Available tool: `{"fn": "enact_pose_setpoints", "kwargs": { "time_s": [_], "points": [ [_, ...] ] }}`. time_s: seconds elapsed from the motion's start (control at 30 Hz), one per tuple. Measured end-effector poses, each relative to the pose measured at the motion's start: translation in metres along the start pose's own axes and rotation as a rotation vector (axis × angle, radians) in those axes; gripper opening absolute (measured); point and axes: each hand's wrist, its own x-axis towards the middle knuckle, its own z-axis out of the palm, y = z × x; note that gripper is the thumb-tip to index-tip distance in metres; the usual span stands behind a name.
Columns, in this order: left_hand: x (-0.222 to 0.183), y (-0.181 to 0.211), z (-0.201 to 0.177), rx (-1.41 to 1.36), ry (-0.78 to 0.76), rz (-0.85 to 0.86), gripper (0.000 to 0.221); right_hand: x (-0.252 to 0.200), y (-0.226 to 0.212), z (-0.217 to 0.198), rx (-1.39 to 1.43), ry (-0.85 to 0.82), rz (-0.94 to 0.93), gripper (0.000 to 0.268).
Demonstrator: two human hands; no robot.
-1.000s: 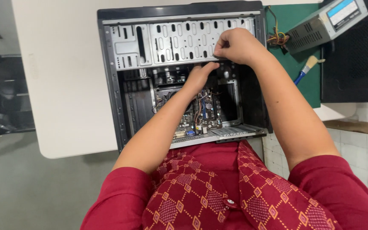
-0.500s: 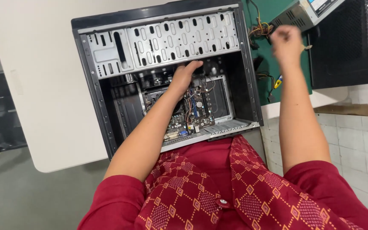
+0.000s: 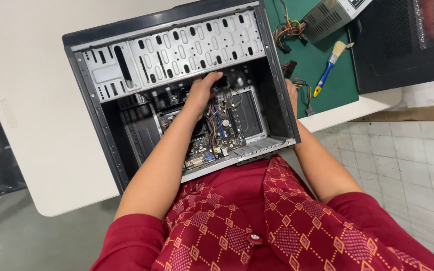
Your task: Installing a hard drive into a desktop computer case, connecting cables, and securing it with a screwdriver.
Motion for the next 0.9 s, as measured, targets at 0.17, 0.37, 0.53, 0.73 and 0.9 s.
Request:
{"fn": "enact_pose_setpoints", "kwargs": {
  "time_s": [0.17, 0.37, 0.53, 0.73, 0.9],
  "points": [
    [0.003, -0.002, -0.003, 0.012, -0.003, -0.001, 0.107, -0.017, 0.006, -0.013, 0.039, 0.031, -0.040, 0.027],
    [0.011, -0.010, -0.005, 0.007, 0.019, 0.001, 0.104, 0.014, 0.008, -0.039, 0.103, 0.070, -0.077, 0.019],
    [0.009, -0.003, -0.003, 0.012, 0.022, -0.007, 0.104, -0.057, -0.142, -0.133, 0.700, -0.043, 0.061, 0.031],
    [0.010, 0.012, 0.003, 0.191, 0.036, -0.227, 0.112, -0.105, -0.266, -0.205, -0.183, -0.293, -0.258, 0.050],
    [0.016, 0.008, 0.003, 0.185, 0.034, -0.205, 0.113, -0.097, -0.280, -0.208, -0.768, -0.219, -0.596, 0.047]
  ]
}}
